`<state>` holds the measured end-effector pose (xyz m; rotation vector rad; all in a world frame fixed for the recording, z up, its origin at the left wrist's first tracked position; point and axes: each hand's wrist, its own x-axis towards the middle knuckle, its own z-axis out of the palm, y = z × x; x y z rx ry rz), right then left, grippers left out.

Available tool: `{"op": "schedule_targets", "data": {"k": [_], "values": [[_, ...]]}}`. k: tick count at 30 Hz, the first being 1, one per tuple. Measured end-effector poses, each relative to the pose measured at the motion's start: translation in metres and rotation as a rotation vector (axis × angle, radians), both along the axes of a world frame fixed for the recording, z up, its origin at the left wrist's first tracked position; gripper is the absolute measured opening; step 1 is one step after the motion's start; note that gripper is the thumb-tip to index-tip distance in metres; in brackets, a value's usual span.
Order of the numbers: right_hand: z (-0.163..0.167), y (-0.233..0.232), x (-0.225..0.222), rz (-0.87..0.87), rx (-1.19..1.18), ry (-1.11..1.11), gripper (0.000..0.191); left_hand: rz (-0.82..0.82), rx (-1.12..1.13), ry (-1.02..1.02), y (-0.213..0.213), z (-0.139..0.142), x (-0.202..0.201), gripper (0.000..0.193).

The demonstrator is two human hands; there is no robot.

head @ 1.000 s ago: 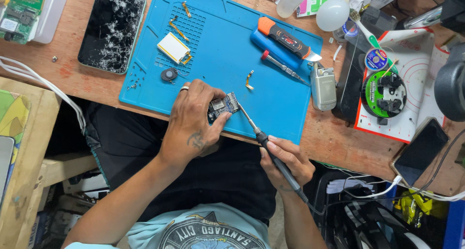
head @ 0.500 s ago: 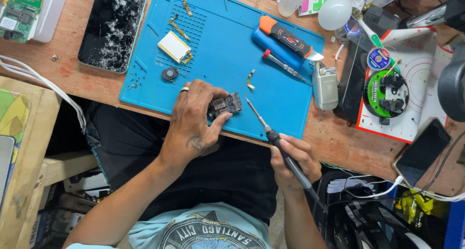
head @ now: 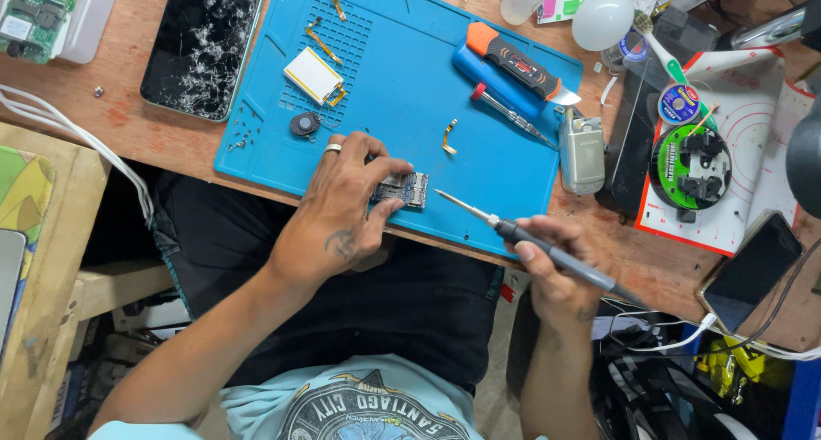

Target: The person disassembles a small red electronic device on a blue mat, removes the battery and circuit board, and uses a soldering iron to work on the board and battery connector. The person handles screws, a screwdriver, and a utility knife during the process.

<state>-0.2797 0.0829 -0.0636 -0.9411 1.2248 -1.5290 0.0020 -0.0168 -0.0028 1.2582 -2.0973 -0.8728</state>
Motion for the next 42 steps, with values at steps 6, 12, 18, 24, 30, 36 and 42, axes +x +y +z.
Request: {"op": "schedule_targets", "data": {"k": [6, 12, 18, 24, 30, 36, 42], "values": [[-0.001, -0.030, -0.032, 0.203, -0.058, -0.164, 0.021, -0.001, -0.021, 0.000, -0.005, 0.005, -0.001, 0.036], [-0.007, -0.030, -0.032, 0.246, -0.084, -0.121, 0.018, 0.004, 0.030, 0.054, -0.005, 0.001, 0.001, 0.034], [-0.006, -0.028, -0.032, 0.258, -0.074, -0.088, 0.020, 0.000, 0.012, 0.053, -0.006, -0.001, 0.003, 0.034], [-0.007, -0.027, -0.033, 0.250, -0.041, -0.041, 0.020, 0.015, 0.003, 0.070, -0.004, -0.001, 0.002, 0.035], [-0.008, -0.028, -0.035, 0.263, -0.057, -0.021, 0.020, 0.013, -0.012, 0.059, -0.005, 0.000, 0.002, 0.032], [-0.007, -0.027, -0.036, 0.274, -0.071, -0.029, 0.021, 0.029, -0.008, 0.065, -0.004, 0.000, 0.001, 0.031], [-0.007, -0.028, -0.035, 0.294, -0.074, -0.084, 0.021, 0.028, 0.003, 0.064, -0.005, -0.001, 0.000, 0.033]]}}
